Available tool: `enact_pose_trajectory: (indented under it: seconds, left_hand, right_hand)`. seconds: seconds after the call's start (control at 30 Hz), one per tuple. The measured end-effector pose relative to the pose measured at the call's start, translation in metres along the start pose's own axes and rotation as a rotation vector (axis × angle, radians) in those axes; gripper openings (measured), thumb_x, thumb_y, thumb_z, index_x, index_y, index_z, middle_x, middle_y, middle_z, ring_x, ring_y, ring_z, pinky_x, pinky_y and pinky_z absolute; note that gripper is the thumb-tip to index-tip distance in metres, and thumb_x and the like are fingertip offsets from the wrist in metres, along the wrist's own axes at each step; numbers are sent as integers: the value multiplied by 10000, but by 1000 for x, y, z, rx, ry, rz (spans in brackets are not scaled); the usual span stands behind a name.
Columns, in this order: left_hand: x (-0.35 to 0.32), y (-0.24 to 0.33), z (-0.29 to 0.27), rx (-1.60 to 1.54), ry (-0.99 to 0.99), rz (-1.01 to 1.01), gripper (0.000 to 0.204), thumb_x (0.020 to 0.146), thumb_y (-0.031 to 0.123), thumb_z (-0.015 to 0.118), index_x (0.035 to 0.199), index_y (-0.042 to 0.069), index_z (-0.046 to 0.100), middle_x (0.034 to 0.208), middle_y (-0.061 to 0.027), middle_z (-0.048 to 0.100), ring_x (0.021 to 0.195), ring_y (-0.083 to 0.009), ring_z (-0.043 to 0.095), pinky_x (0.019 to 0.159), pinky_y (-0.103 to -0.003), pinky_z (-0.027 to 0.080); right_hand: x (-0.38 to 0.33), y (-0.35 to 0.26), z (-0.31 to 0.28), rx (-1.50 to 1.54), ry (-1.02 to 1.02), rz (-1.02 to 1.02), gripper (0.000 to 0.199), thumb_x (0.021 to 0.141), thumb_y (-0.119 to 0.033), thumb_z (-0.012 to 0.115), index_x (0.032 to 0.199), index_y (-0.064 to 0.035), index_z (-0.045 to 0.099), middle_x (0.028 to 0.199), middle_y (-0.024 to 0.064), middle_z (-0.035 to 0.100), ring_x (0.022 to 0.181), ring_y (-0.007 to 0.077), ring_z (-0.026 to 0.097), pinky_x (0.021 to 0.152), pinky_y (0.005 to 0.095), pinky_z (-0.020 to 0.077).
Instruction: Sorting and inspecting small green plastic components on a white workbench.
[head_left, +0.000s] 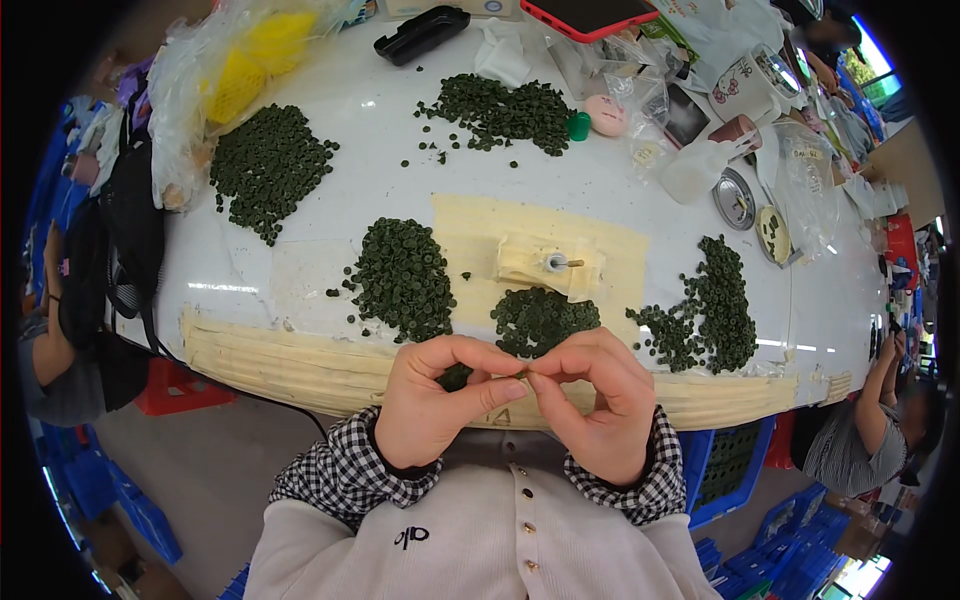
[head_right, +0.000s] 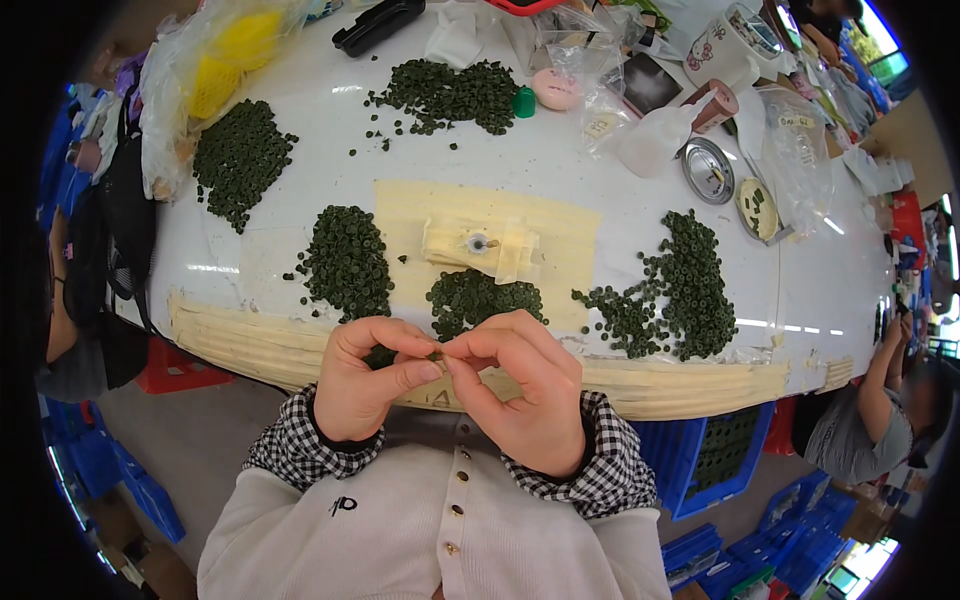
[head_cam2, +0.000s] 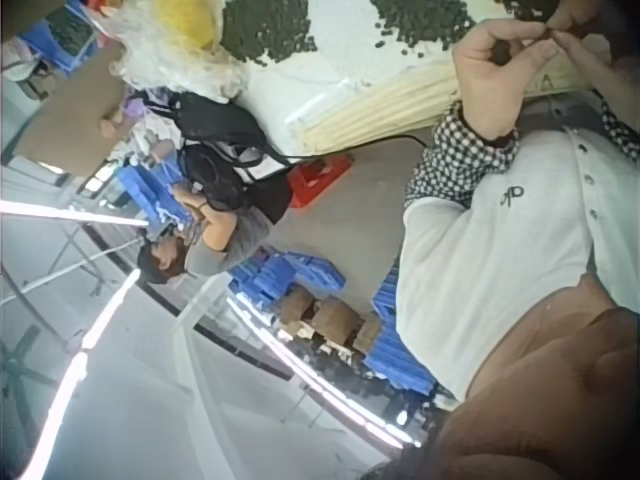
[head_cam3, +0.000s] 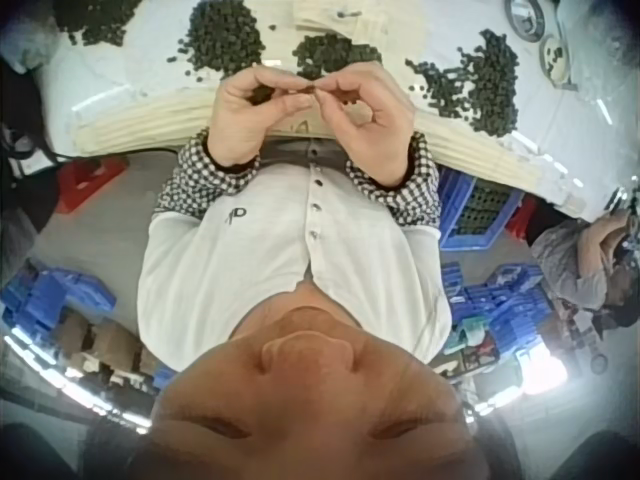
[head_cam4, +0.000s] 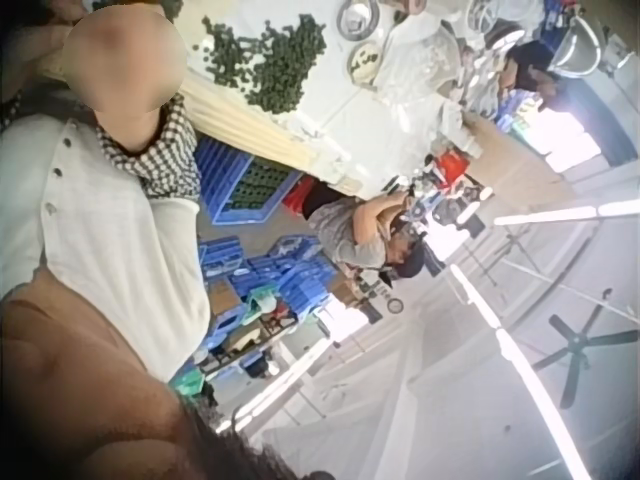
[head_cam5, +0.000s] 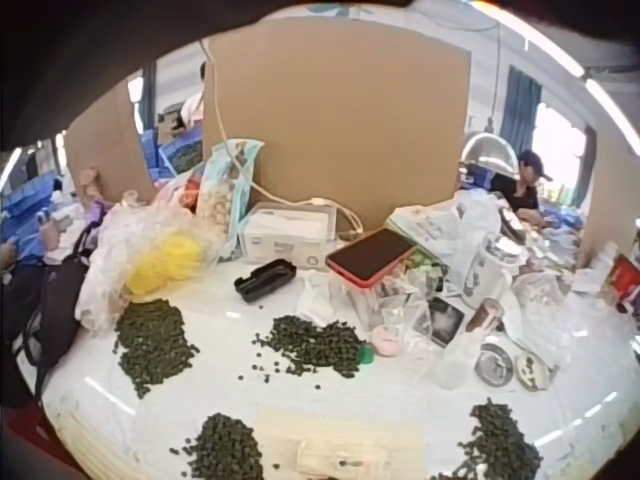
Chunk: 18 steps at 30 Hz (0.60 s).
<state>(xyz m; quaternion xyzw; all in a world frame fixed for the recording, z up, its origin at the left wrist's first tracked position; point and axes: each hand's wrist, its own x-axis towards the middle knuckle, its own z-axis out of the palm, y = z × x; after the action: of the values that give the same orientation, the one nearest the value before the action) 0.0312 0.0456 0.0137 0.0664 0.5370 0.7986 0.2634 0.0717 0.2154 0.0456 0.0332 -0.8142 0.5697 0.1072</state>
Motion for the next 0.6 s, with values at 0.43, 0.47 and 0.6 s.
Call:
enact_pose_trajectory:
  seconds: [0.43, 0.47, 0.6]
  left_hand:
    - [0, 2, 2, 68, 71, -35, 134, 757, -12, 731, 885, 1, 693, 819, -35, 672, 689, -48, 517, 639, -199, 446]
    - [0, 2, 2, 76, 73, -34, 137, 756, -11, 731, 887, 1, 694, 820, -36, 673, 691, -50, 521, 641, -199, 448]
    - [-1, 3, 2, 85, 74, -52, 144, 758, -12, 730, 896, -2, 693, 839, -50, 682, 731, -62, 562, 672, -204, 469]
  right_hand:
    - [1, -2, 3, -121, 34, -81, 172, 711, 103, 670, 862, 25, 639, 813, 100, 594, 666, 179, 611, 559, 254, 509]
    - [1, -2, 3, -132, 38, -90, 178, 708, 104, 670, 863, 23, 640, 810, 100, 595, 665, 184, 610, 556, 257, 505]
    - [0, -3, 2, -163, 45, -113, 186, 699, 105, 673, 860, 19, 640, 802, 96, 598, 664, 198, 605, 559, 264, 491]
